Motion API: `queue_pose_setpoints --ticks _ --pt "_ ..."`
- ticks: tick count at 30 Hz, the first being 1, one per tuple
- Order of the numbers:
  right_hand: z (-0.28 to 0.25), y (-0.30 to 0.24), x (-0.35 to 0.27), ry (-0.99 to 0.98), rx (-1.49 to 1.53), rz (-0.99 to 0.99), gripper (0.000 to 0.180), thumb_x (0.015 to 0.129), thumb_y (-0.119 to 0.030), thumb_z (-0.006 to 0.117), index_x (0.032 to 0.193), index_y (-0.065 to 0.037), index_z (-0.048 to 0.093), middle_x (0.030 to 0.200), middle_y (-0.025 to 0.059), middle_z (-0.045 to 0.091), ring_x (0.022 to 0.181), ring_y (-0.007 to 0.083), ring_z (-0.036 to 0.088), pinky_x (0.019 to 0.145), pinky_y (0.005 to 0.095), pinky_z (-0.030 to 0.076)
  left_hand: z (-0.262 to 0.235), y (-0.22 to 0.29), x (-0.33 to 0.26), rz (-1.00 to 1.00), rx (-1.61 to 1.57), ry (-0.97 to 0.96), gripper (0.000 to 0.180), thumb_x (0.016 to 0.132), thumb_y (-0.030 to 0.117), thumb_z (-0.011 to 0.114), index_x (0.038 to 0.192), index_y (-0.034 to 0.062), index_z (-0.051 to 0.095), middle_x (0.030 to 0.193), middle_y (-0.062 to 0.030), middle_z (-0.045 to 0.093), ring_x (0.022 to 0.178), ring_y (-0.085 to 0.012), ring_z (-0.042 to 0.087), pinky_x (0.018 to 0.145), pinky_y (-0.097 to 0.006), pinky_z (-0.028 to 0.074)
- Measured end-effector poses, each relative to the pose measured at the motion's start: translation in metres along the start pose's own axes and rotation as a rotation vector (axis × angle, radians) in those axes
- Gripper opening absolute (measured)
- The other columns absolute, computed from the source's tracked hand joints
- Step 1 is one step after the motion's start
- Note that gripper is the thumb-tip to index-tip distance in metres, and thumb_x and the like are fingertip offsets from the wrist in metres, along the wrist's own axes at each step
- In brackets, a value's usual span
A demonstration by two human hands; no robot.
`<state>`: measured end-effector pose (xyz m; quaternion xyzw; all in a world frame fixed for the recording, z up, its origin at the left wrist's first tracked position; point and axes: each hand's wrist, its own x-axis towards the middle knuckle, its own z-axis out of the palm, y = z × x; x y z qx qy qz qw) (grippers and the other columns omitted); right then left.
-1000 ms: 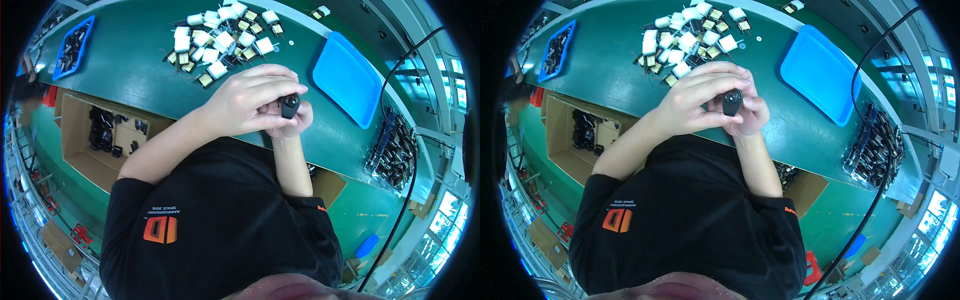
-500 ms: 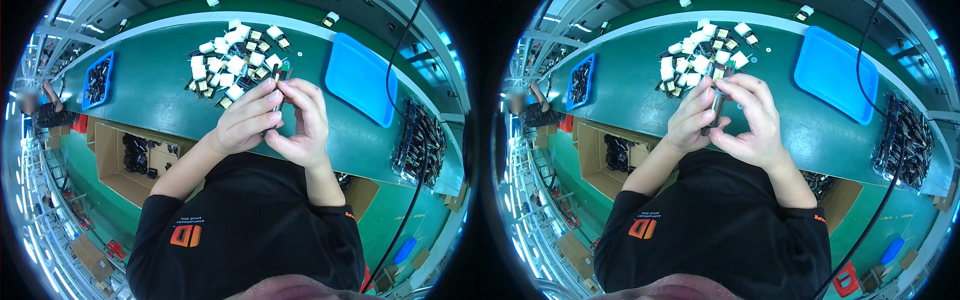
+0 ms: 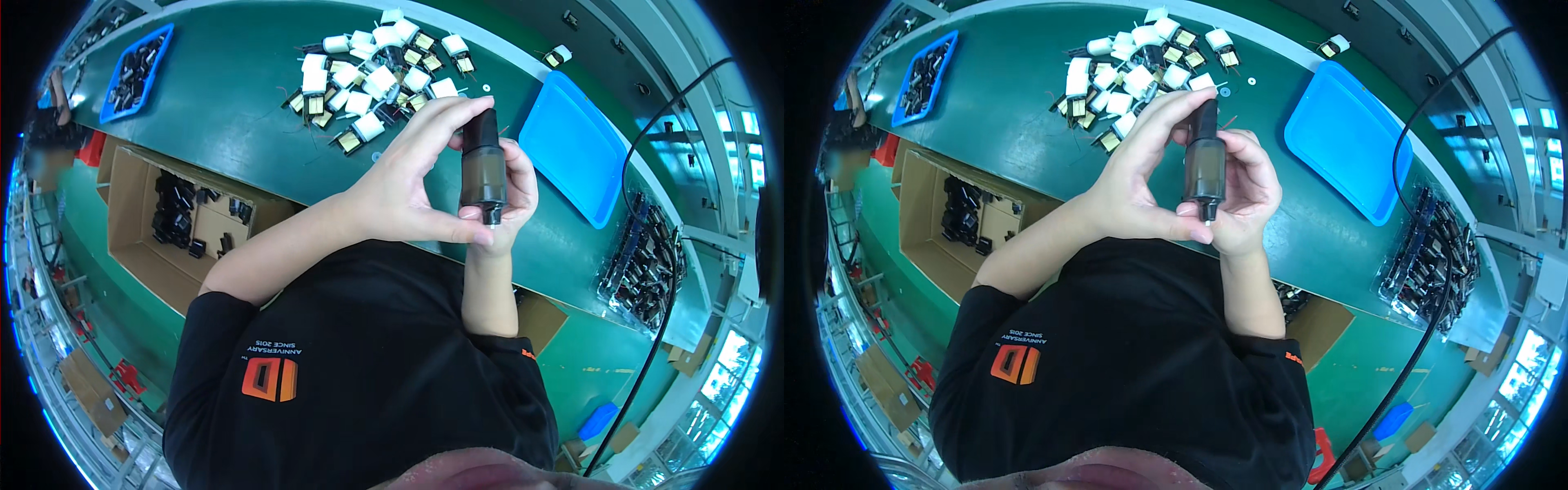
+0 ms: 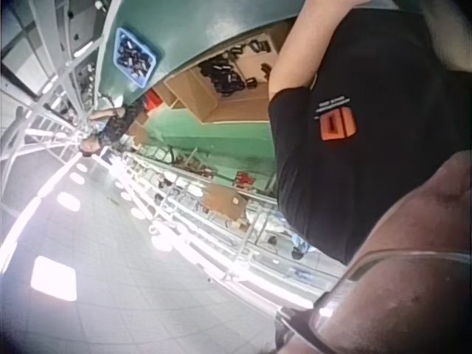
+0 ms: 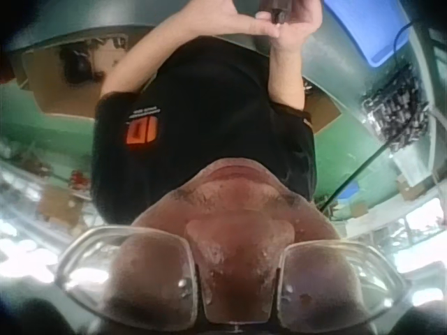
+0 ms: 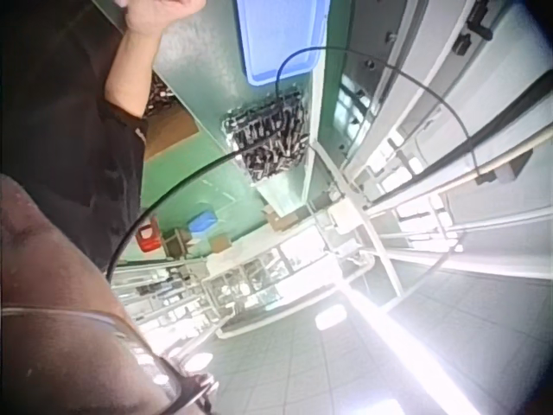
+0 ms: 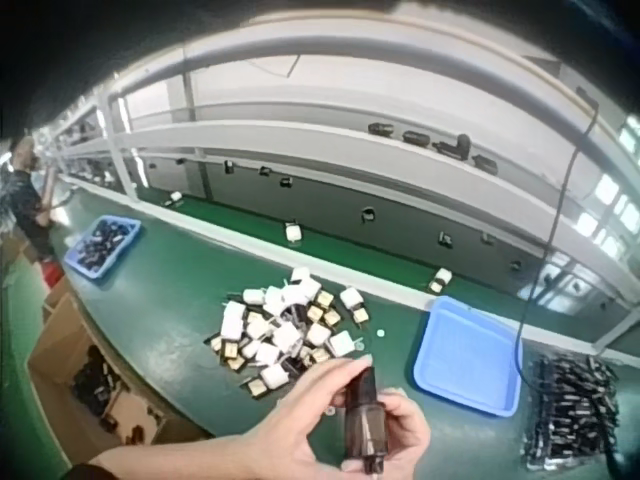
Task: Manually assembling small plastic housings by fitting internal components into the main shell on a factory line.
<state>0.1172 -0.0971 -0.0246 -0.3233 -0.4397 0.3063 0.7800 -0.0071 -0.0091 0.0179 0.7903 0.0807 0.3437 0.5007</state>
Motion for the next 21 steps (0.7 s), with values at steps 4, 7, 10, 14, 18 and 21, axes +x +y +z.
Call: queue_pose_setpoints --ticks 4,7,10,14,18,21 --pt "0.007 0.001 0.003 0.080 0.130 -0.007 0.074 0.065 -0.026 0.091 0.121 0.003 0.053 0.110 0.0134 0.058 0.103 0.0265 0.062 0.091 0.0369 0.050 0.015 -0.004 0.000 -0.030 -0.122 0.093 0.111 0.058 0.041 0.092 0.144 0.0003 0.035 0.130 -0.0116 0.041 0.111 -0.0209 0.044 0.096 -0.033 0.039" --pt "-0.004 0.010 -0.003 0.115 0.219 0.098 0.072 0.064 -0.019 0.089 0.122 0.002 0.052 0.112 0.0155 0.061 0.102 0.0279 0.063 0.095 0.0387 0.048 0.020 -0.012 -0.002 -0.061 -0.098 0.123 0.110 0.059 0.035 0.093 0.145 -0.0005 0.034 0.135 -0.0102 0.038 0.127 -0.0211 0.041 0.107 -0.034 0.033" --pt "-0.005 -0.009 -0.001 0.154 0.420 0.269 0.075 0.065 -0.021 0.088 0.125 0.003 0.050 0.113 0.0185 0.060 0.102 0.0314 0.062 0.096 0.0402 0.047 0.010 -0.004 0.000 -0.159 -0.130 0.042 0.100 0.065 0.030 0.090 0.144 0.0017 0.037 0.136 -0.0123 0.041 0.125 -0.0229 0.045 0.108 -0.038 0.035" --pt "-0.057 -0.070 -0.046 -0.083 0.000 0.101 0.073 0.058 -0.035 0.092 0.111 0.005 0.060 0.096 0.0196 0.064 0.089 0.0305 0.064 0.077 0.0388 0.049 -0.055 0.020 -0.021 0.036 0.334 -0.047 0.081 0.065 0.030 0.087 0.133 0.0041 0.052 0.127 -0.0151 0.057 0.104 -0.0269 0.061 0.094 -0.041 0.047" --pt "-0.141 -0.177 -0.118 -0.330 -0.411 0.795 0.055 0.057 -0.012 0.085 0.108 0.002 0.068 0.099 0.0124 0.067 0.092 0.0255 0.064 0.084 0.0364 0.048 -0.170 -0.009 -0.137 -0.319 0.586 0.842 0.029 0.087 0.002 0.065 0.115 -0.0023 0.062 0.106 -0.0091 0.065 0.093 -0.0162 0.063 0.086 -0.029 0.051" --pt "-0.168 -0.186 -0.195 0.024 -0.594 1.380 0.056 0.069 -0.012 0.081 0.121 0.001 0.063 0.098 0.0089 0.065 0.095 0.0204 0.062 0.087 0.0331 0.049 -0.243 -0.043 -0.221 -0.361 0.681 1.404 0.019 0.090 0.006 0.062 0.107 -0.0014 0.065 0.102 -0.0076 0.066 0.089 -0.0133 0.061 0.083 -0.027 0.050"
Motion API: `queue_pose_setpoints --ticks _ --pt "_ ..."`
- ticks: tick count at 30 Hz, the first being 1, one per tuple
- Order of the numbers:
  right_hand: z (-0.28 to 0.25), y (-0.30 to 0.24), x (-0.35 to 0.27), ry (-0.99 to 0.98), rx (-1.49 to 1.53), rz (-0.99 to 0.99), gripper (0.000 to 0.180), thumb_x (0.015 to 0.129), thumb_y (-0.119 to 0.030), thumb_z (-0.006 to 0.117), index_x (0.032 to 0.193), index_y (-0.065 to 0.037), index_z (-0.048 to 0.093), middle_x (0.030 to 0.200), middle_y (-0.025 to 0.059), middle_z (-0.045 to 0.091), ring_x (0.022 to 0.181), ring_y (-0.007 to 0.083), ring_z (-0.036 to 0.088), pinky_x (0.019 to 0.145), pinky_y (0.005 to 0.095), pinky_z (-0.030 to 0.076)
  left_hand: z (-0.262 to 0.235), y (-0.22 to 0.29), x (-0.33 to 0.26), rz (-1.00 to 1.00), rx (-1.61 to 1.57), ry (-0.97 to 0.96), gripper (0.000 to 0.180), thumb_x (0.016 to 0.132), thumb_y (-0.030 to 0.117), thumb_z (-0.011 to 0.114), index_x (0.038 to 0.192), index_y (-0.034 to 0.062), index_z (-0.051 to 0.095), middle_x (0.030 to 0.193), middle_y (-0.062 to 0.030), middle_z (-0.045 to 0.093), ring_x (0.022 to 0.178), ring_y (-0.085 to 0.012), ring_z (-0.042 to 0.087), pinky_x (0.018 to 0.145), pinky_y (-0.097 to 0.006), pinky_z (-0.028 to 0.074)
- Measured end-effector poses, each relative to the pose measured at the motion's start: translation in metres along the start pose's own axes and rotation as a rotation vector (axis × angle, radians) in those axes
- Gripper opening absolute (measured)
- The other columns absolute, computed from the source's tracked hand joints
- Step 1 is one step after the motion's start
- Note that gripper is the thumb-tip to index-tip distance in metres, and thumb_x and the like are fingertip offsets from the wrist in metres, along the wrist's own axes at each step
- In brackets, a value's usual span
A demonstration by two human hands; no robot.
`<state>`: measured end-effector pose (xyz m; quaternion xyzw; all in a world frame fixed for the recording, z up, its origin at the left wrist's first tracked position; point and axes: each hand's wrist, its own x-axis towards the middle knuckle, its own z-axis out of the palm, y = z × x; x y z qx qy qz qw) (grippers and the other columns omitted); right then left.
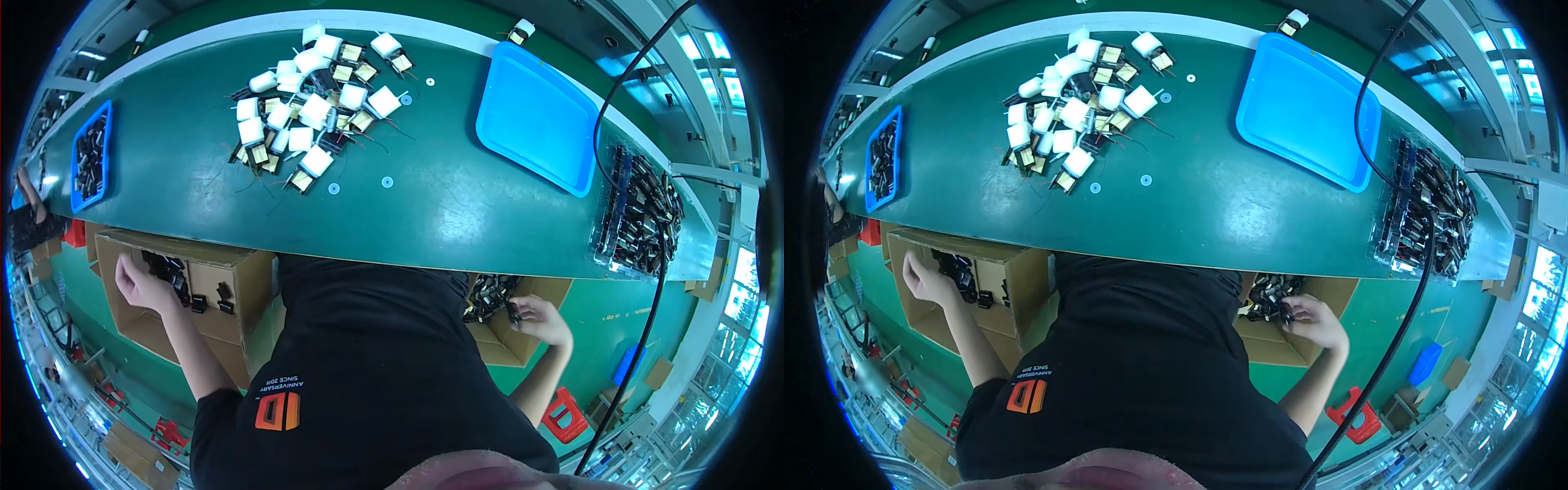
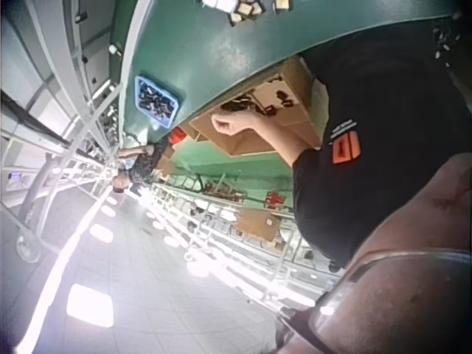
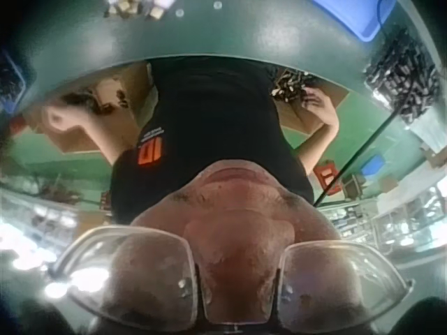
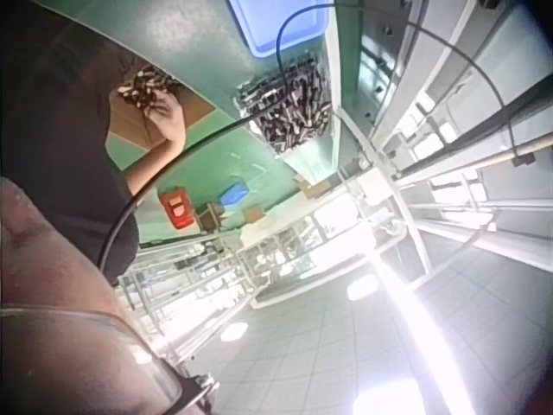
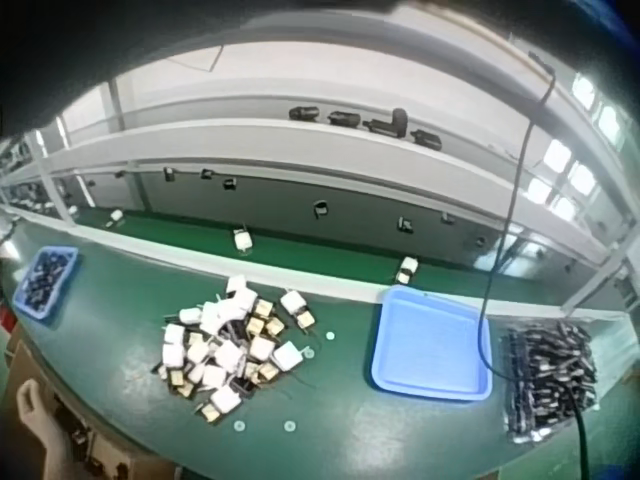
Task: Manually assembling small plastic housings by fitting internal components into the main shell on a factory line.
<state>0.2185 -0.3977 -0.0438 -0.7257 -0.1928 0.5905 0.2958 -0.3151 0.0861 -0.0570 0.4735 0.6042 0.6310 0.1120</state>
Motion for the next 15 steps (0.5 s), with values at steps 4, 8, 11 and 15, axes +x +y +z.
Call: queue_pose_setpoints --ticks 4,8,11,15 --pt "0.017 -0.035 0.012 0.069 -0.568 0.222 0.060 0.074 -0.016 0.079 0.127 0.001 0.058 0.099 0.0115 0.066 0.089 0.0211 0.064 0.081 0.0317 0.052 -0.097 -0.209 0.028 -0.377 0.247 -0.439 0.024 0.091 0.018 0.060 0.105 -0.0016 0.064 0.102 -0.0087 0.065 0.090 -0.0157 0.059 0.081 -0.032 0.048" --pt "0.019 -0.165 0.042 -0.097 -0.490 -0.537 0.029 0.080 -0.005 0.066 0.108 -0.001 0.065 0.089 0.0108 0.067 0.077 0.0189 0.065 0.069 0.0324 0.052 -0.122 -0.304 -0.056 -0.448 1.425 -0.940 0.079 0.092 0.061 0.043 0.149 0.0073 0.029 0.155 -0.0260 0.020 0.140 -0.0468 0.026 0.113 -0.048 0.028" --pt "-0.003 -0.240 0.112 0.317 -0.686 -0.751 0.006 0.084 -0.003 0.061 0.089 -0.001 0.065 0.083 0.0100 0.065 0.072 0.0176 0.061 0.067 0.0282 0.049 -0.108 -0.271 -0.113 -0.479 1.346 -1.312 0.074 0.096 0.057 0.035 0.150 0.0069 0.028 0.153 -0.0283 0.025 0.138 -0.0457 0.029 0.113 -0.049 0.027" --pt "-0.088 -0.275 0.255 0.971 -0.652 -0.948 0.027 0.087 -0.024 0.068 0.102 -0.002 0.069 0.094 0.0161 0.069 0.088 0.0281 0.066 0.077 0.0381 0.051 -0.061 -0.197 -0.137 -0.452 0.969 -0.883 0.069 0.093 0.053 0.045 0.129 -0.0063 0.049 0.128 -0.0325 0.052 0.120 -0.0462 0.049 0.105 -0.050 0.037"
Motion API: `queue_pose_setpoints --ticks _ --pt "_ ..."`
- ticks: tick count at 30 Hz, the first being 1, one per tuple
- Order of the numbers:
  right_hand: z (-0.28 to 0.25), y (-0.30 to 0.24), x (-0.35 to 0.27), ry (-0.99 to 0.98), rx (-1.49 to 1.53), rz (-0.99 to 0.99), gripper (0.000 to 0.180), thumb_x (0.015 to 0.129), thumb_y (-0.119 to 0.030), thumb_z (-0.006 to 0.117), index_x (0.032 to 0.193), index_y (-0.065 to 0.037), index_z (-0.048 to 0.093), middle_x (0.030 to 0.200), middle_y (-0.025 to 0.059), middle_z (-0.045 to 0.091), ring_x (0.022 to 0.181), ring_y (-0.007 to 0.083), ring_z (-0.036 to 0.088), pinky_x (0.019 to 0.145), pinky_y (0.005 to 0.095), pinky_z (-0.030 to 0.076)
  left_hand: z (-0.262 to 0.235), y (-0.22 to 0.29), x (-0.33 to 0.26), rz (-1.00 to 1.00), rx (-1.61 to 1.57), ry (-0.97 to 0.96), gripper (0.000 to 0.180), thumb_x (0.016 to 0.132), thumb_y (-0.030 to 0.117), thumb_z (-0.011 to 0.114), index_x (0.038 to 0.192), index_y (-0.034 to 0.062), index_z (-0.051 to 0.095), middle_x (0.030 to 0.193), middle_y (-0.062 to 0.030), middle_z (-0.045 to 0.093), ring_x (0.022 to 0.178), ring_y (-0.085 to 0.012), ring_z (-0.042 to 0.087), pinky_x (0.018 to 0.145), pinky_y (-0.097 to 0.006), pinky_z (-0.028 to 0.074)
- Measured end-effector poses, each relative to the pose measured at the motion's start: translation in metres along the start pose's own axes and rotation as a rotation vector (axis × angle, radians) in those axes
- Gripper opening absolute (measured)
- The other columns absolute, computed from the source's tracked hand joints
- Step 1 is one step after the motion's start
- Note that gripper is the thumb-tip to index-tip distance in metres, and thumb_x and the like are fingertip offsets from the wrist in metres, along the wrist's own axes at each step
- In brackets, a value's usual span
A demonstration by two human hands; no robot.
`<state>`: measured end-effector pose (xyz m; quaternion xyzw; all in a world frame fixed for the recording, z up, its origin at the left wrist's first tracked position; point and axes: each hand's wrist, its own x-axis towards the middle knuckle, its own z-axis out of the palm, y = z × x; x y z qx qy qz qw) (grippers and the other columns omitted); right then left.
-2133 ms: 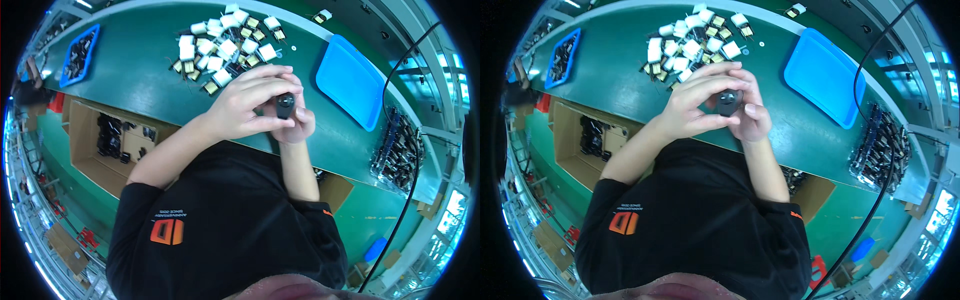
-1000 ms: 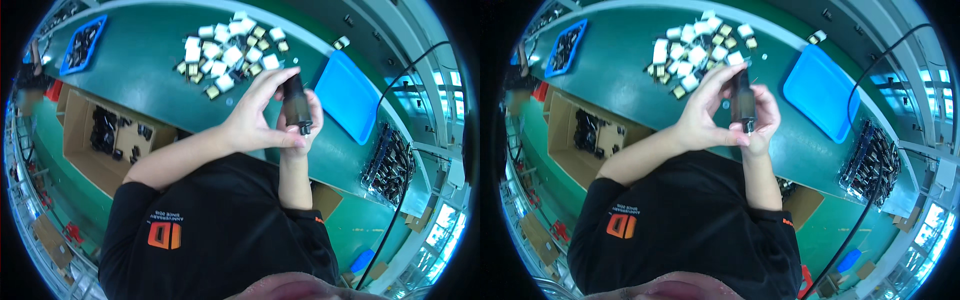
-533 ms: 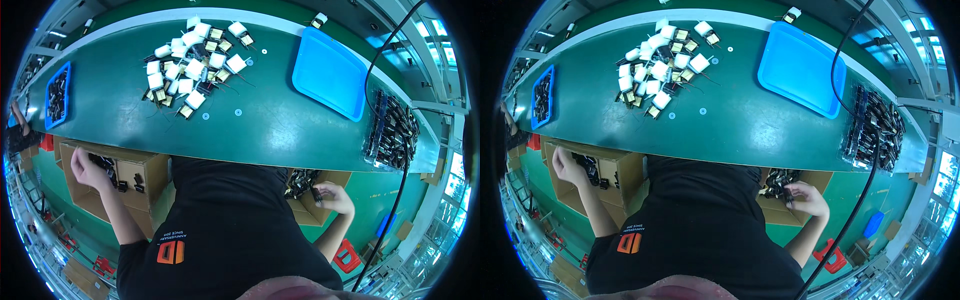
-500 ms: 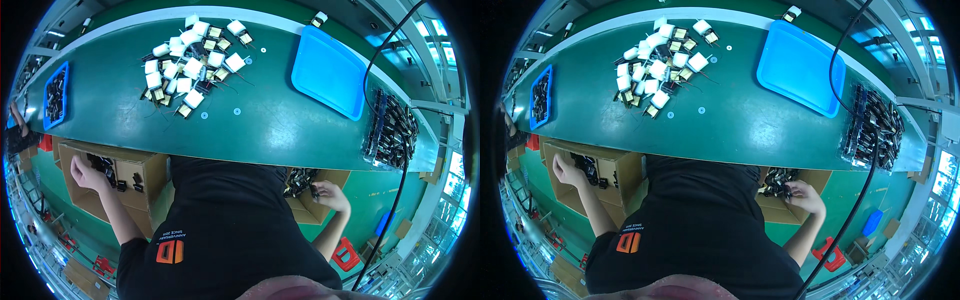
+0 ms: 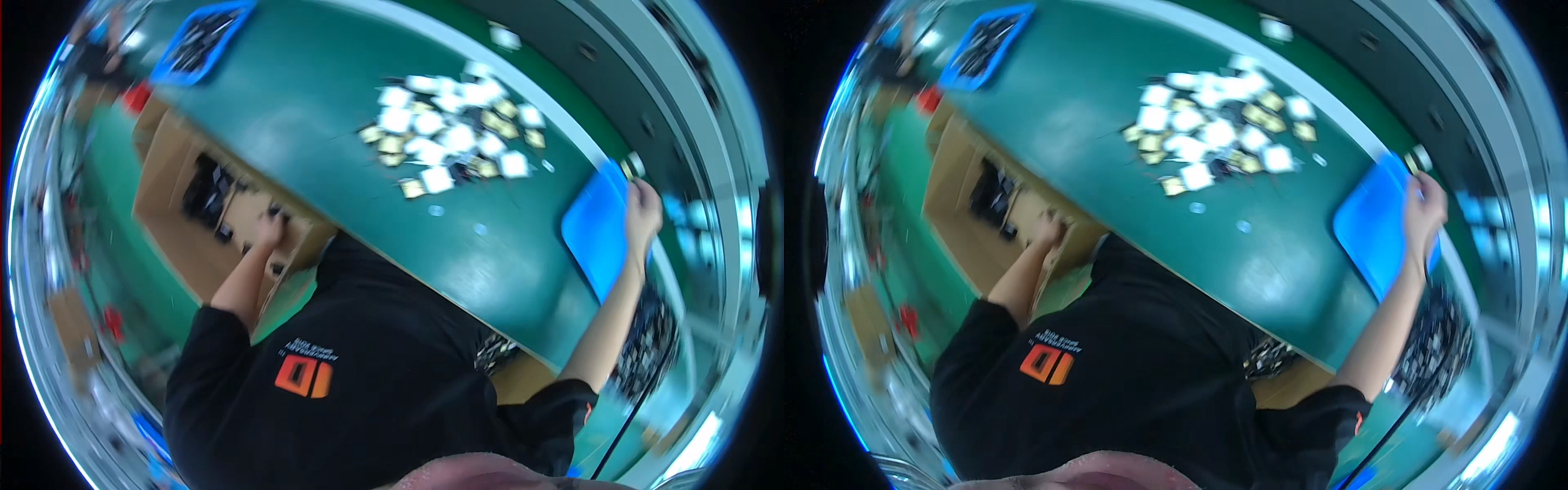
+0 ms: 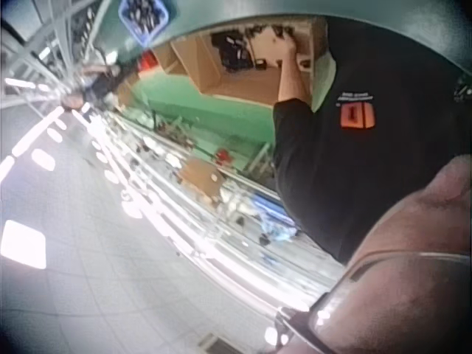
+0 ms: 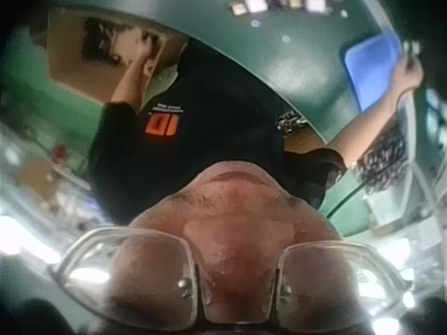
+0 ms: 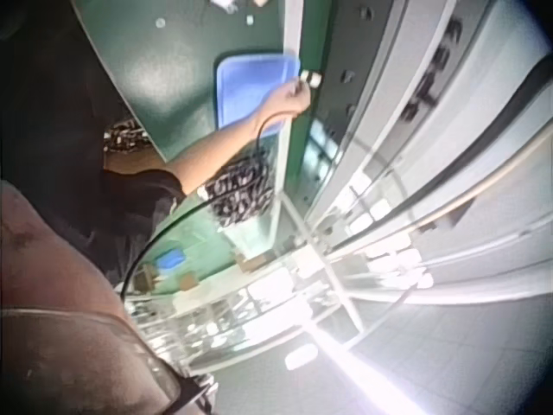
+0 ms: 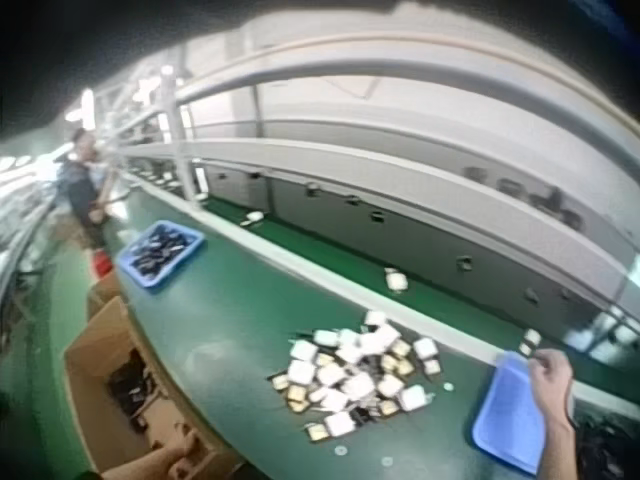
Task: Manually assembling small plastic housings by fitting internal components into the main shell on a factory line.
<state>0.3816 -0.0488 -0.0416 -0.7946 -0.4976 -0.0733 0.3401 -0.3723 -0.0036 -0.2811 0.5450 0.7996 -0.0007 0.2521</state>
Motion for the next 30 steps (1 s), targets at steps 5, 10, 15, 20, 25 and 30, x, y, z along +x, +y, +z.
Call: queue_pose_setpoints --ticks 5,10,15,20,25,30 --pt "0.032 0.123 0.093 -0.470 -0.371 0.435 0.078 0.086 -0.062 0.052 0.113 0.010 0.062 0.112 0.0320 0.063 0.110 0.0447 0.059 0.094 0.0469 0.046 0.005 0.009 -0.001 -0.055 -0.012 -0.074 0.059 0.083 0.055 0.064 0.116 0.0061 0.060 0.118 -0.0212 0.061 0.114 -0.0375 0.056 0.098 -0.045 0.043" --pt "0.080 0.080 0.123 -0.426 -0.535 0.278 0.067 0.086 -0.055 0.058 0.111 0.006 0.064 0.109 0.0312 0.064 0.107 0.0432 0.061 0.093 0.0474 0.047 -0.002 -0.001 0.001 -0.128 -0.370 -0.088 0.070 0.071 0.043 0.081 0.121 0.0021 0.053 0.112 -0.0199 0.063 0.099 -0.0285 0.064 0.083 -0.038 0.051" --pt "0.089 0.088 0.126 -0.231 -0.559 0.336 0.061 0.083 -0.048 0.065 0.113 0.005 0.060 0.111 0.0275 0.065 0.106 0.0413 0.062 0.093 0.0464 0.048 -0.021 0.031 0.006 -0.090 -0.343 -0.045 0.076 0.074 0.039 0.080 0.130 -0.0004 0.048 0.100 -0.0142 0.065 0.088 -0.0254 0.065 0.079 -0.037 0.053" --pt "0.080 0.103 0.112 0.005 -0.219 0.179 0.045 0.074 -0.022 0.076 0.109 0.003 0.062 0.100 0.0195 0.070 0.094 0.0329 0.068 0.085 0.0416 0.052 -0.008 0.022 0.036 -0.045 -0.151 -0.148 0.044 0.071 0.036 0.078 0.092 -0.0005 0.065 0.082 -0.0171 0.066 0.072 -0.0277 0.065 0.068 -0.042 0.051" --pt "0.068 0.006 0.084 -0.114 1.041 0.433 0.027 0.088 0.000 0.062 0.114 0.005 0.058 0.100 0.0135 0.065 0.086 0.0213 0.064 0.076 0.0319 0.053 -0.027 -0.030 0.048 0.036 -0.625 0.502 0.030 0.077 0.021 0.079 0.088 0.0009 0.059 0.082 -0.0046 0.060 0.076 -0.0147 0.055 0.067 -0.034 0.048" --pt "0.019 -0.080 -0.013 -0.480 1.858 0.724 0.035 0.086 -0.002 0.050 0.121 0.003 0.052 0.102 0.0157 0.058 0.082 0.0214 0.055 0.072 0.0311 0.049 -0.182 0.011 0.012 0.211 -1.029 1.095 0.031 0.086 0.009 0.072 0.103 0.0007 0.048 0.094 -0.0072 0.061 0.083 -0.0124 0.058 0.072 -0.025 0.047"
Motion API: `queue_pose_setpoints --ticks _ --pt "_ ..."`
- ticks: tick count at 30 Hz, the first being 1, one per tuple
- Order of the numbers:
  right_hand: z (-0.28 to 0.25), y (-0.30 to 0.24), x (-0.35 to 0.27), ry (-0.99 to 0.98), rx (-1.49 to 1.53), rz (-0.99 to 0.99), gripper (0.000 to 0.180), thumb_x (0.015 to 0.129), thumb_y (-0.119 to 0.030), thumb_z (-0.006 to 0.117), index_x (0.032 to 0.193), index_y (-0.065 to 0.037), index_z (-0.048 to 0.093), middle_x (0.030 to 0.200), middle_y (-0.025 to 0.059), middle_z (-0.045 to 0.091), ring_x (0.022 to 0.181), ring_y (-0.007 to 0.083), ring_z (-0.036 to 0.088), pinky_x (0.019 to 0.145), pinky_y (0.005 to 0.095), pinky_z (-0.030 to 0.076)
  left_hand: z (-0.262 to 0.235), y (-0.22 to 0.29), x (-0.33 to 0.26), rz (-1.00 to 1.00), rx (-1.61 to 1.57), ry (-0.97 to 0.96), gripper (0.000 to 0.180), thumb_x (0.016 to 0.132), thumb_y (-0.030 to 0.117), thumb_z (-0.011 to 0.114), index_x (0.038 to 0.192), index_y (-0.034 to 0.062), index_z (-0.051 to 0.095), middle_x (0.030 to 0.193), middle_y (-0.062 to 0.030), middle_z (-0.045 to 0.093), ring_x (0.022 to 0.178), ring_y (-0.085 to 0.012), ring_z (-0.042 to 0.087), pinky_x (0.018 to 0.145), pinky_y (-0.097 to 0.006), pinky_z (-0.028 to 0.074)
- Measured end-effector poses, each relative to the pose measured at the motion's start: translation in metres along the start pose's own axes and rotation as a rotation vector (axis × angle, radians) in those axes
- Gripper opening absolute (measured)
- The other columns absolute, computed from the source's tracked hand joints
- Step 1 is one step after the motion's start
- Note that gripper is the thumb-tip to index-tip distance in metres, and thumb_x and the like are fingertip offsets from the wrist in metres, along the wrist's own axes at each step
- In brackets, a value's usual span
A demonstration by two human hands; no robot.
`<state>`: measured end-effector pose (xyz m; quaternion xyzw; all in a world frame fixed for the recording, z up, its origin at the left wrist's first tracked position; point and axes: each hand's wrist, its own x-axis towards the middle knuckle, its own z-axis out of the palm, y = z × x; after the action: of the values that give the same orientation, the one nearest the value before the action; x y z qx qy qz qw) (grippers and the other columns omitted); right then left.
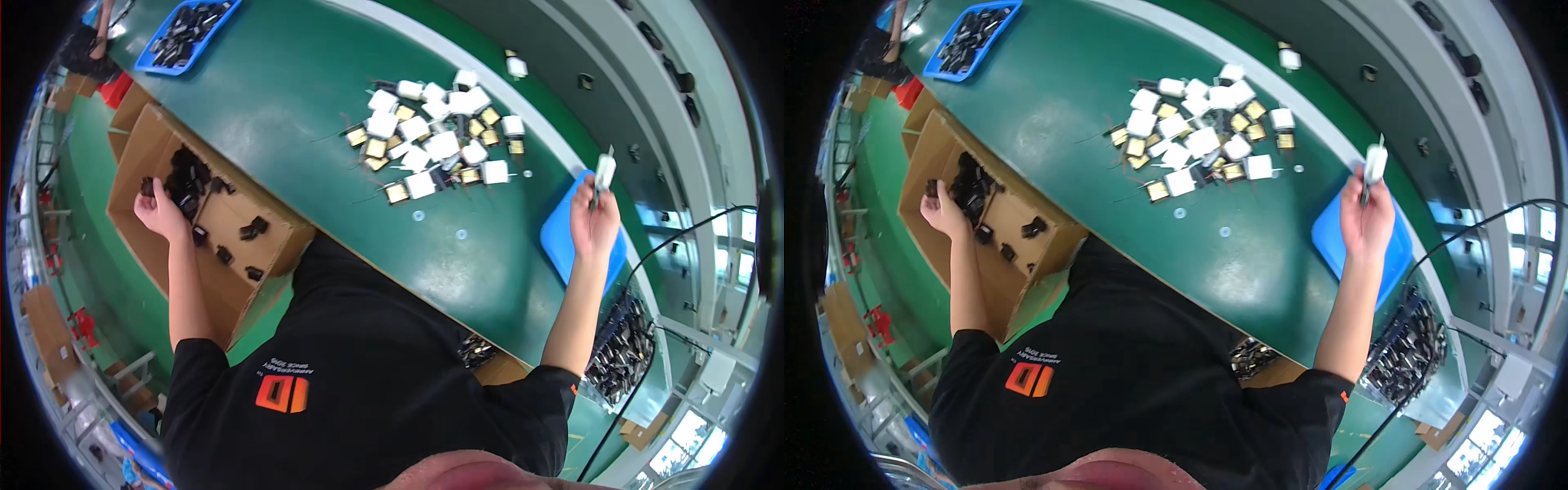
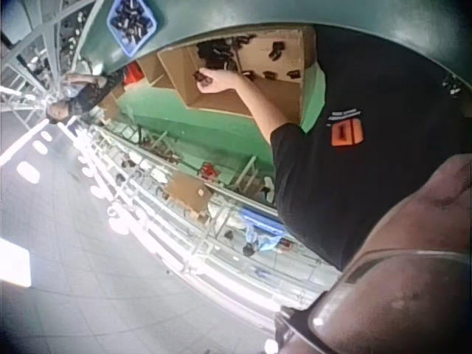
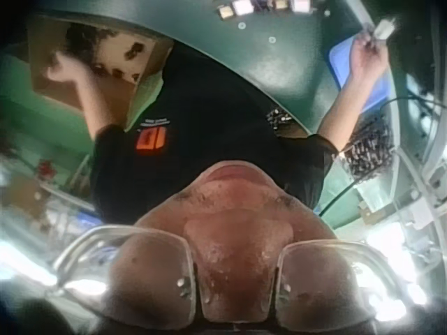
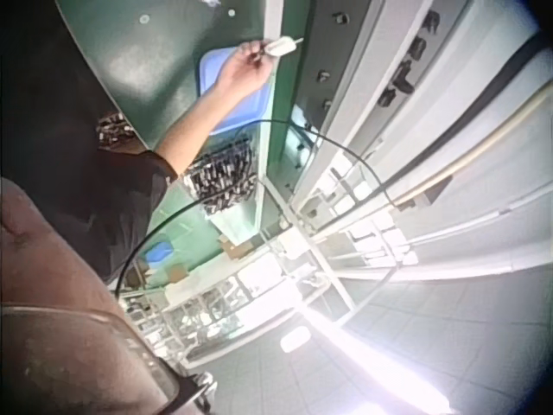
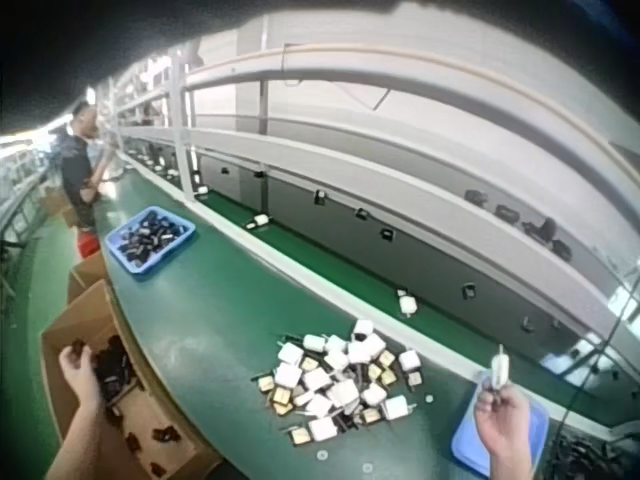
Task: Manually assembling small plastic housings by fitting internal components into the main shell on a factory line.
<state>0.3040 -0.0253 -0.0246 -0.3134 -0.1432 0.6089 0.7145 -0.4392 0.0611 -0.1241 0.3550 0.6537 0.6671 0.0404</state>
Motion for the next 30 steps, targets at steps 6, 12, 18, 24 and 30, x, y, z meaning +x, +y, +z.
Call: queue_pose_setpoints --ticks 6,12,18,24,30 --pt "0.028 0.065 -0.081 -0.249 0.232 0.177 0.048 0.080 -0.005 0.051 0.128 -0.002 0.047 0.108 0.0147 0.050 0.073 0.0209 0.052 0.058 0.0292 0.045 0.076 0.198 -0.089 0.107 -0.746 -0.602 0.034 0.088 -0.004 0.060 0.115 0.0092 0.044 0.119 -0.0164 0.059 0.095 -0.0215 0.064 0.080 -0.032 0.054" --pt "0.050 0.102 -0.097 -0.112 -0.033 -0.037 0.047 0.080 -0.011 0.070 0.121 0.000 0.050 0.092 0.0150 0.062 0.060 0.0200 0.061 0.046 0.0236 0.049 0.118 0.254 -0.176 -0.058 -0.854 -1.447 0.041 0.079 -0.013 0.065 0.112 0.0035 0.048 0.129 -0.0231 0.056 0.109 -0.0229 0.061 0.093 -0.035 0.049" --pt "0.112 0.115 -0.117 -0.177 -0.320 -0.386 0.038 0.076 0.008 0.069 0.111 0.003 0.056 0.098 0.0166 0.062 0.082 0.0258 0.069 0.066 0.0316 0.059 0.136 0.265 -0.214 -0.090 -0.905 -1.656 0.041 0.082 -0.006 0.067 0.121 -0.0006 0.054 0.120 -0.0171 0.061 0.103 -0.0188 0.060 0.093 -0.033 0.047" --pt "0.122 0.100 -0.123 -0.199 -0.795 -0.463 0.033 0.069 0.003 0.079 0.100 0.001 0.067 0.099 0.0121 0.066 0.083 0.0166 0.066 0.073 0.0277 0.052 0.139 0.287 -0.230 0.110 -0.714 -1.746 0.046 0.085 0.002 0.068 0.129 0.0002 0.057 0.108 -0.0092 0.061 0.094 -0.0164 0.058 0.083 -0.029 0.047" --pt "0.113 0.098 -0.136 -0.048 -0.937 -0.364 0.035 0.069 -0.004 0.083 0.100 -0.002 0.069 0.094 0.0101 0.071 0.085 0.0167 0.069 0.073 0.0266 0.054 0.143 0.297 -0.237 0.321 -0.581 -1.805 0.042 0.083 0.004 0.068 0.125 0.0053 0.063 0.101 -0.0087 0.062 0.088 -0.0188 0.059 0.077 -0.030 0.048"
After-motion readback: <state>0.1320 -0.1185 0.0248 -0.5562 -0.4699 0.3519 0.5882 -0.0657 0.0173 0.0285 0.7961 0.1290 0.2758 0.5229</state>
